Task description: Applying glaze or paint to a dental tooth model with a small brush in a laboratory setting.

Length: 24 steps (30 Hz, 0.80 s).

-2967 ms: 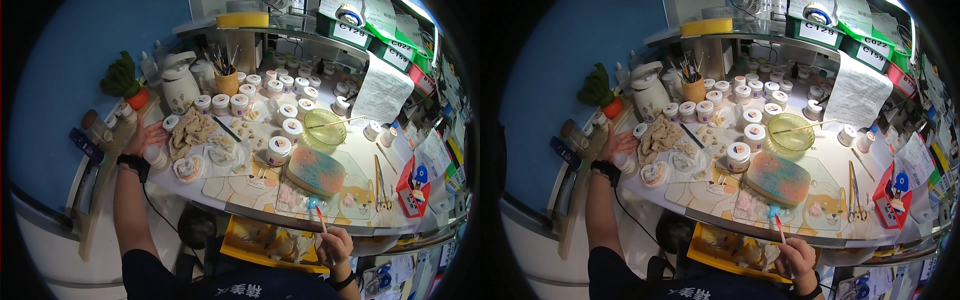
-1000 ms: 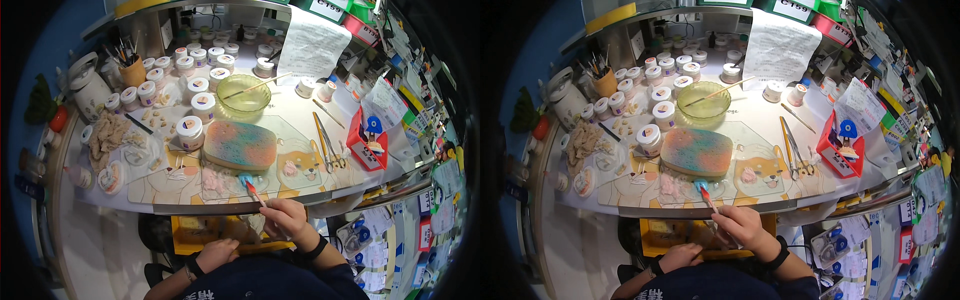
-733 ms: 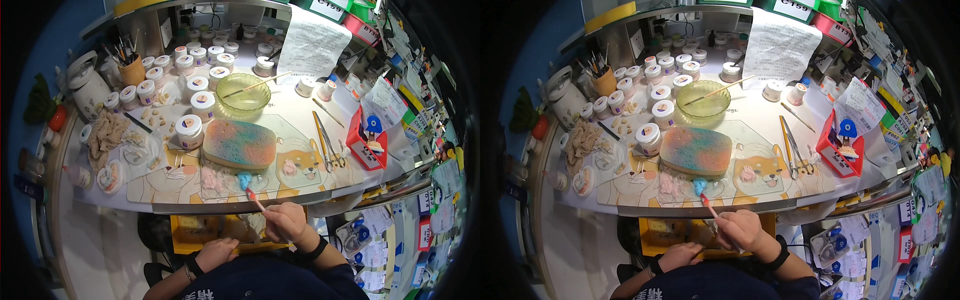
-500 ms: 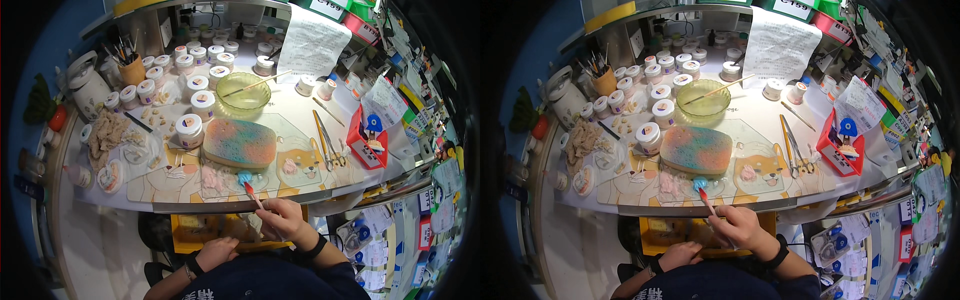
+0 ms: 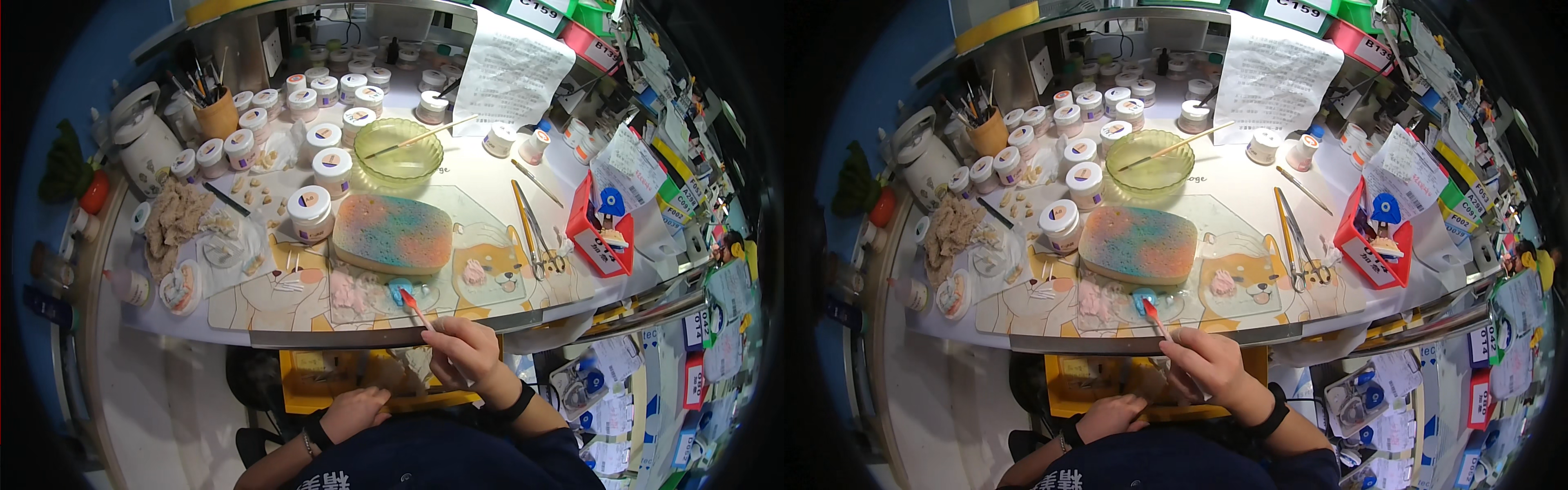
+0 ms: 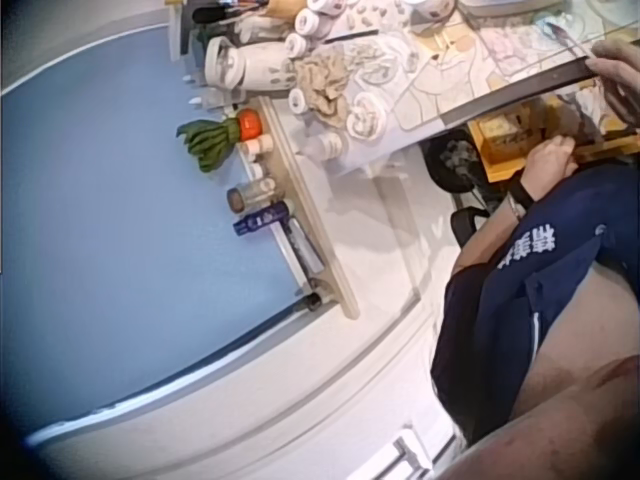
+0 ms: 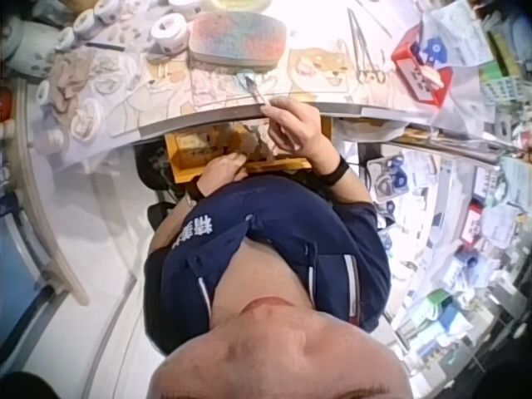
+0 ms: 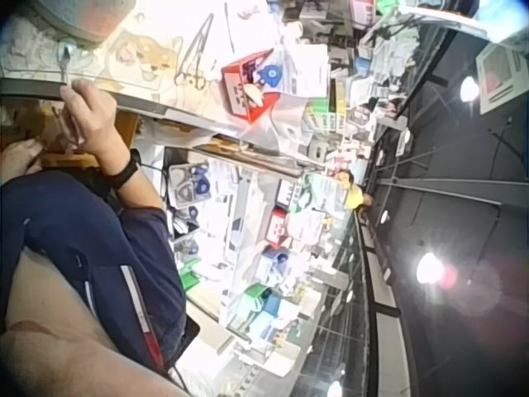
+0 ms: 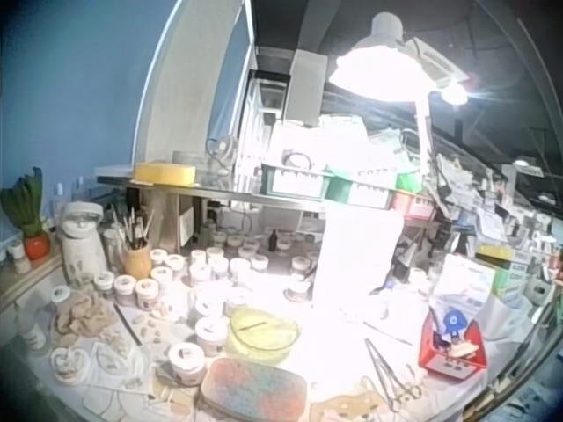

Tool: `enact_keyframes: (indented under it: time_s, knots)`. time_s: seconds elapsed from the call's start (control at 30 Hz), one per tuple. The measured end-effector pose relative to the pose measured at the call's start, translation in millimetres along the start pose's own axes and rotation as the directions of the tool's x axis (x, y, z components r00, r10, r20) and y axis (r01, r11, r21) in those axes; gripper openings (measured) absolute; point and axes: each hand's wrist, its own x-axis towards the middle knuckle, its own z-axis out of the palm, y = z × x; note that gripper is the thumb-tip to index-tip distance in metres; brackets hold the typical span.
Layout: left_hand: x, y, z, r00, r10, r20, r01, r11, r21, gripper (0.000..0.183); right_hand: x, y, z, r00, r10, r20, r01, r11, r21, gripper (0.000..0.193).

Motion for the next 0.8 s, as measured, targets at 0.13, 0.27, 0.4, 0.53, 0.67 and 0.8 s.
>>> enact_keyframes:
  time_s: [0.13, 0.27, 0.4, 0.53, 0.67, 0.8]
  knots:
    - [0.8, -0.1, 0.4, 1.000, -0.003, 0.006, 0.003, 1.000, 0.008, 0.032, 2.6, -3.0, -3.4, 0.998, 0.065, -0.018, -0.064, 0.997, 0.031, 0.036]
    - [0.3, -0.2, 0.6, 1.000, -0.005, -0.001, 0.005, 1.000, 0.001, 0.034, 4.7, -6.9, -9.3, 0.998, 0.013, 0.064, -0.019, 0.996, 0.091, 0.036]
    - [0.2, 1.4, 0.7, 1.000, -0.019, 0.012, 0.019, 1.000, -0.003, 0.036, 5.4, -7.0, -10.3, 0.993, -0.006, 0.117, -0.003, 0.997, 0.072, 0.037]
    - [0.1, -0.4, -0.2, 0.999, -0.032, 0.033, 0.032, 0.999, 0.002, 0.036, 2.4, -4.1, -9.1, 1.000, 0.008, -0.024, -0.008, 1.000, 0.002, 0.036]
    - [1.6, -1.0, 1.6, 0.999, -0.026, 0.030, 0.026, 1.000, 0.001, 0.037, -3.9, -5.7, -8.4, 1.000, 0.019, 0.012, -0.019, 1.000, -0.017, 0.035]
    - [2.4, -0.4, 1.2, 0.999, -0.021, 0.039, 0.020, 1.000, 0.012, 0.037, -4.6, -5.2, -4.1, 0.998, -0.017, 0.057, 0.016, 1.000, 0.026, 0.039]
